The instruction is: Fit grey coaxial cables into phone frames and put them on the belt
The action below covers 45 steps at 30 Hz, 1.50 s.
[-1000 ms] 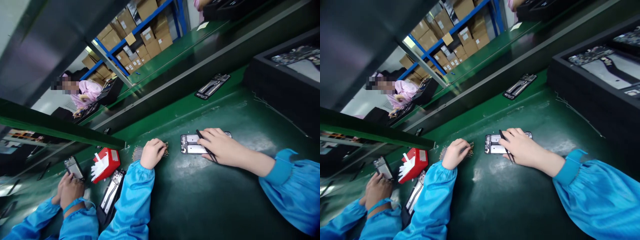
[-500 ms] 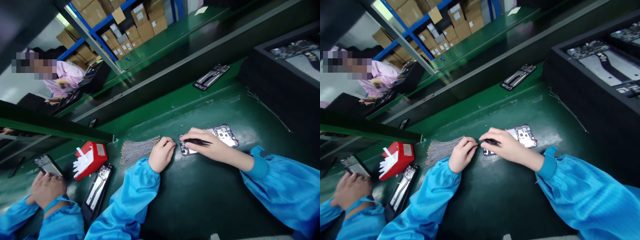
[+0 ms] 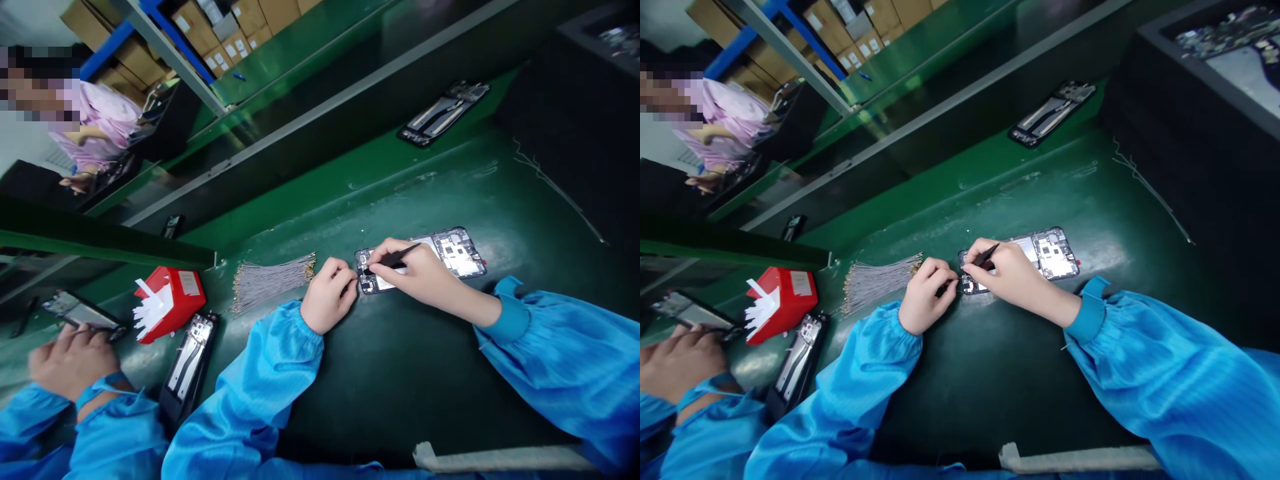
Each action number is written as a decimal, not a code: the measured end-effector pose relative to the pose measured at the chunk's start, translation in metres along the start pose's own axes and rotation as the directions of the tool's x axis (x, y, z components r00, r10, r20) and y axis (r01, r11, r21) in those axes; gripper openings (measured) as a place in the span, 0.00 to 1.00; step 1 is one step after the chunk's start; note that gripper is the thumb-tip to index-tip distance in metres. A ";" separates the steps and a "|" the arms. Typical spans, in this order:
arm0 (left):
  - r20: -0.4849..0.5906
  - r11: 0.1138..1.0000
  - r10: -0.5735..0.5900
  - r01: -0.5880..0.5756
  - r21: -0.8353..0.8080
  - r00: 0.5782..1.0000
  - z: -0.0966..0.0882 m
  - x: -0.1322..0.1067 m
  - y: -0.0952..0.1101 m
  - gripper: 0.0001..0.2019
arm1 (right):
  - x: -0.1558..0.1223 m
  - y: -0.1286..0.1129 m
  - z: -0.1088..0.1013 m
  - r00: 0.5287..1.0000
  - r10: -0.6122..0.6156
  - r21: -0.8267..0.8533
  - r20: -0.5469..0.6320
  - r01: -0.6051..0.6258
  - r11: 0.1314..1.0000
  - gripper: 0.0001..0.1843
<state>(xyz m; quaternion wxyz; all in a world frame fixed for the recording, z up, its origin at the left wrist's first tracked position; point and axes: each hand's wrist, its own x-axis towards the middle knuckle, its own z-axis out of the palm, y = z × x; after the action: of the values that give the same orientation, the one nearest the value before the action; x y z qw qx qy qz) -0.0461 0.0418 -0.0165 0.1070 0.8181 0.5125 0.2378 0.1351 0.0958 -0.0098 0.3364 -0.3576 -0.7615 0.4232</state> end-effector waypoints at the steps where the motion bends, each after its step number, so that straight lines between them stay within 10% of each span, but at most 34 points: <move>1: -0.002 1.000 -0.001 0.001 0.007 1.000 0.000 0.000 0.000 0.05 | 0.000 0.000 0.000 1.000 -0.003 -0.002 -0.005 0.003 1.000 0.03; 45: -0.027 0.990 0.032 -0.028 0.137 0.999 0.003 0.000 0.003 0.06 | 0.000 0.000 0.001 1.000 0.005 0.000 0.009 -0.005 1.000 0.03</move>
<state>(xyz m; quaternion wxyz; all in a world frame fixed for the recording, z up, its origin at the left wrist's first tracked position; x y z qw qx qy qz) -0.0423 0.0408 -0.0183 0.0398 0.8277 0.5166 0.2154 0.1350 0.0953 -0.0103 0.3317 -0.3576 -0.7621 0.4259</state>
